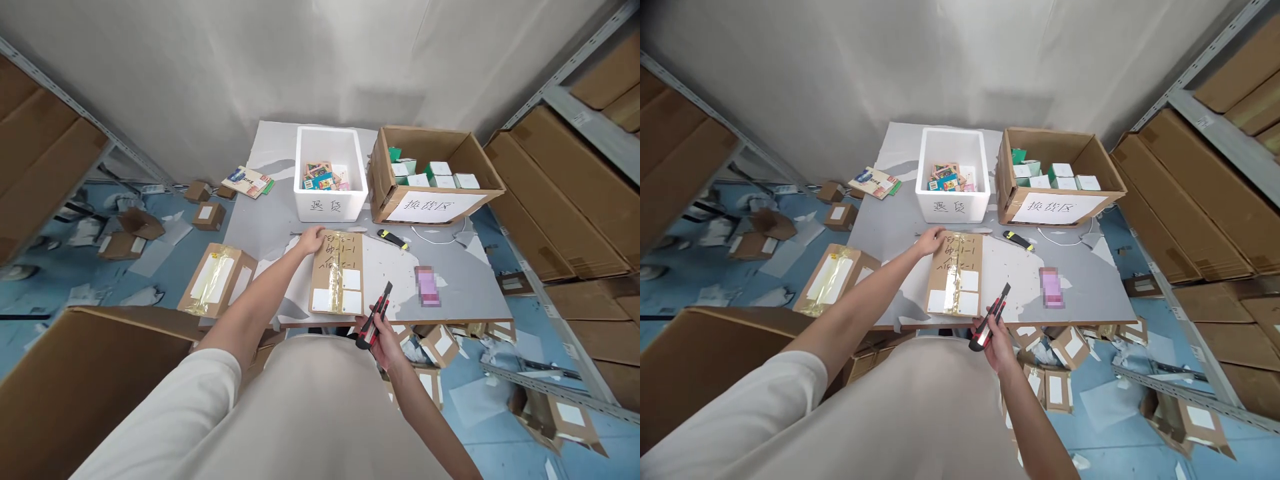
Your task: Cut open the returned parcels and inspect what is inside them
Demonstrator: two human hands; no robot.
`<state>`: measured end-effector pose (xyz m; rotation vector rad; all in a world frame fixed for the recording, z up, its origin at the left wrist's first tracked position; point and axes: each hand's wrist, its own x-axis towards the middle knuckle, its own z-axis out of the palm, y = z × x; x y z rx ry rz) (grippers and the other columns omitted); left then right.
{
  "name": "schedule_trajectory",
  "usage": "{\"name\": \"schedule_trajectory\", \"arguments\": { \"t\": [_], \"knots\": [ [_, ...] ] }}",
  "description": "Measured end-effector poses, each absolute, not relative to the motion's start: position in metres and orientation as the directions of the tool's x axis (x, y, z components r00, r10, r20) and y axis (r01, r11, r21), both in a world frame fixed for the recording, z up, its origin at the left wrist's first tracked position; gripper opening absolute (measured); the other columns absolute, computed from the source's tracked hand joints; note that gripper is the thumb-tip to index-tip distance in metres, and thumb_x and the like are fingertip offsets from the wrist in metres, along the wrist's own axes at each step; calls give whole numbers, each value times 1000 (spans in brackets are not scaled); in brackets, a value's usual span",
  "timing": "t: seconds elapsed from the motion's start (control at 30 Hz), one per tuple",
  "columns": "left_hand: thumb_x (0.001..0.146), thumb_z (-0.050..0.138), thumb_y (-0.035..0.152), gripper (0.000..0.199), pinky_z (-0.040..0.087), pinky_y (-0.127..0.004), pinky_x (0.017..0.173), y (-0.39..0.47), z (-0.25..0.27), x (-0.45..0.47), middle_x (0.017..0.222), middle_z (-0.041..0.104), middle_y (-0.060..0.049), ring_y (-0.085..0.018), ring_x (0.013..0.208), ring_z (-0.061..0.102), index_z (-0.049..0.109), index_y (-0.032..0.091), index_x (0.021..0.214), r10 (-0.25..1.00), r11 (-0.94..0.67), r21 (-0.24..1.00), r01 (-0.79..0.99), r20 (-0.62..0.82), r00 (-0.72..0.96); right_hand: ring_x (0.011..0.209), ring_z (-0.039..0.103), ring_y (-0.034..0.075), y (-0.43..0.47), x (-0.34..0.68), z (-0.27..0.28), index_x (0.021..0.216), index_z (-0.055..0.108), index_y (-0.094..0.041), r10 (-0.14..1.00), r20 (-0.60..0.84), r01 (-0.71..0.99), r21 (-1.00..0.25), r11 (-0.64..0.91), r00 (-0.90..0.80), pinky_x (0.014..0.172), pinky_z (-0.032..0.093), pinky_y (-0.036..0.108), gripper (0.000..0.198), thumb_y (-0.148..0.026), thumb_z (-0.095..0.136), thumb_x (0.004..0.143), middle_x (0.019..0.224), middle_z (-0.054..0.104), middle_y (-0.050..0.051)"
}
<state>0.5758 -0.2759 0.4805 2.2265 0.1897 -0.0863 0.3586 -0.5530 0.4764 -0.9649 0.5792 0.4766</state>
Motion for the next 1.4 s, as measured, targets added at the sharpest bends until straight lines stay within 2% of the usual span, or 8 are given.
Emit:
{"name": "schedule_trajectory", "arguments": {
  "t": [0.17, 0.33, 0.53, 0.67, 0.8, 0.9, 1.0, 1.4],
  "knots": [
    [81, 52, 31, 39, 46, -40, 99, -250, 475, 536, 120, 67, -10, -25, 110, 61, 63, 19, 117, 265, -557, 792, 249, -115, 957, 82, 70, 24, -556, 391, 466, 107, 54, -29, -7, -560, -516, -767, 381, 828, 75, 58, 42, 47, -54, 70, 71, 77, 67, 0],
    [81, 54, 37, 31, 50, -37, 91, -243, 462, 445, 110, 69, -10, -22, 100, 64, 61, 19, 106, 429, -406, 868, 286, -96, 898, 92, 68, 20, -565, 467, 456, 108, 49, -26, -70, -295, -278, -942, 188, 953, 70, 56, 34, 52, -59, 64, 71, 99, 68, 3],
    [74, 60, 37, 43, 52, -40, 89, -264, 458, 380, 107, 64, -11, -24, 101, 63, 53, 18, 112, 522, -437, 824, 359, -92, 848, 83, 66, 16, -561, 536, 463, 101, 52, -23, 85, -328, -332, -942, 36, 941, 68, 53, 29, 53, -55, 70, 62, 91, 67, 2],
    [63, 62, 23, 79, 31, -48, 113, -262, 488, 414, 145, 40, -16, -33, 139, 34, 40, 17, 139, 255, -806, 573, 151, 105, 961, 71, 62, 13, -578, 521, 468, 100, 55, -20, 65, -273, -254, -943, -216, 960, 64, 51, 27, 43, -50, 65, 71, 83, 63, 0],
    [69, 63, 39, 80, 10, -55, 118, -270, 502, 451, 157, 25, -15, -37, 146, 15, 40, 18, 143, -100, -913, 394, -103, 29, 995, 56, 58, 12, -607, 481, 471, 128, 47, -19, 102, -331, -272, -887, -372, 938, 54, 49, 27, 61, -49, 60, 78, 76, 59, -2],
    [73, 59, 62, 91, 5, -58, 116, -282, 495, 451, 158, 22, -18, -39, 146, 15, 35, 16, 147, -106, -940, 330, -90, -31, 994, 54, 58, 11, -620, 459, 471, 148, 29, -26, 154, -343, -277, -900, -335, 927, 50, 50, 28, 79, -52, 60, 79, 89, 61, 1],
    [73, 51, 75, 100, 6, -57, 116, -287, 487, 441, 158, 20, -18, -38, 146, 15, 30, 15, 149, -93, -960, 269, -81, -33, 995, 55, 57, 10, -624, 449, 467, 149, 30, -28, 192, -365, -308, -911, -273, 911, 49, 50, 28, 80, -53, 61, 80, 94, 61, 3],
    [62, 56, 82, 113, 14, -54, 115, -285, 486, 437, 157, 23, -18, -38, 146, 17, 30, 14, 148, -107, -964, 249, -96, -32, 994, 52, 56, 9, -641, 457, 468, 150, 31, -30, 322, -497, -458, -868, -193, 806, 46, 48, 25, 82, -47, 68, 78, 88, 60, 1]
  ]
}}
